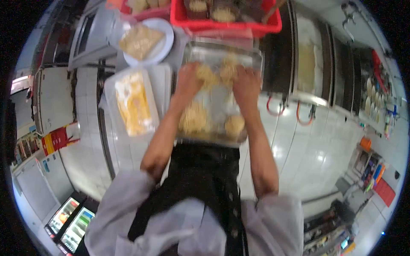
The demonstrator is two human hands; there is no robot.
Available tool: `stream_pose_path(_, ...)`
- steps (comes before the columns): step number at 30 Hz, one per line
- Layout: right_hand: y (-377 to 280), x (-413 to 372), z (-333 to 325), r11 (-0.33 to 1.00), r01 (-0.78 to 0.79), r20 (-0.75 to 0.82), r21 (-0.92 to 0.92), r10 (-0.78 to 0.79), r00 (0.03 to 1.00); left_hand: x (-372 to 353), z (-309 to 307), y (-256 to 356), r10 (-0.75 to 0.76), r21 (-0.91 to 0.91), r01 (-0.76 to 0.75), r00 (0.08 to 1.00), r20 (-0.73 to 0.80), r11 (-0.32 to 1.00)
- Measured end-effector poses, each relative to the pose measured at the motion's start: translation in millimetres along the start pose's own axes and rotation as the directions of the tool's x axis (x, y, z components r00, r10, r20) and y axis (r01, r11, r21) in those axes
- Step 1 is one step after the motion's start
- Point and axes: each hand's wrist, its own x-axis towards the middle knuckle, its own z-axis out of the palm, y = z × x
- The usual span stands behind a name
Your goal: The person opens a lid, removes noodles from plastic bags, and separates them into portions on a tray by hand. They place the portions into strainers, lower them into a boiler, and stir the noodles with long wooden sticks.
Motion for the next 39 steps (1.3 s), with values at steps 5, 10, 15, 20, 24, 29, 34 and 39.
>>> stream_pose_path(5,-21.9,7.4,-21.8,0.998,0.055,-0.41,0.008,-0.047,0.911,31.1,-51.0,40.4,-0.277,-0.199,0.268,0.961,-0.018,0.943)
stream_pose_path(10,0.3,37.9,-2.7,0.989,0.108,-0.18,0.104,-0.088,0.98,28.4,-38.4,20.0,-0.182,0.119,0.167,0.975,0.128,0.979)
stream_pose_path(15,-18.7,19.5,-56.5,0.975,0.125,-0.188,0.185,-0.09,0.978,46.5,-16.9,52.2,0.129,-0.219,-0.113,0.99,0.058,0.969)
stream_pose_path(20,-38.8,12.8,-131.0,0.815,0.157,-0.221,0.558,-0.037,0.975,39.6,-5.2,50.3,0.19,-0.554,0.309,0.72,0.667,0.773)
stream_pose_path(24,-29.7,17.3,-134.6,0.822,0.234,-0.251,0.52,-0.114,0.961,23.4,10.6,58.4,0.096,-0.843,0.538,0.84,0.535,-0.014)
stream_pose_path(29,-41.2,21.2,-155.7,0.732,0.207,-0.163,0.649,-0.132,0.978,9.5,30.4,43.0,0.069,-0.667,0.639,0.74,0.669,-0.383)
stream_pose_path(34,-39.2,21.9,-155.3,0.812,0.256,-0.002,0.524,-0.3,0.954,9.6,19.8,69.7,-0.119,-0.719,0.637,0.72,0.684,-0.278)
stream_pose_path(39,-37.8,13.0,-148.9,0.901,0.392,-0.174,0.185,-0.363,0.915,3.3,39.4,47.7,-0.072,-0.795,0.556,0.807,0.586,-0.242)
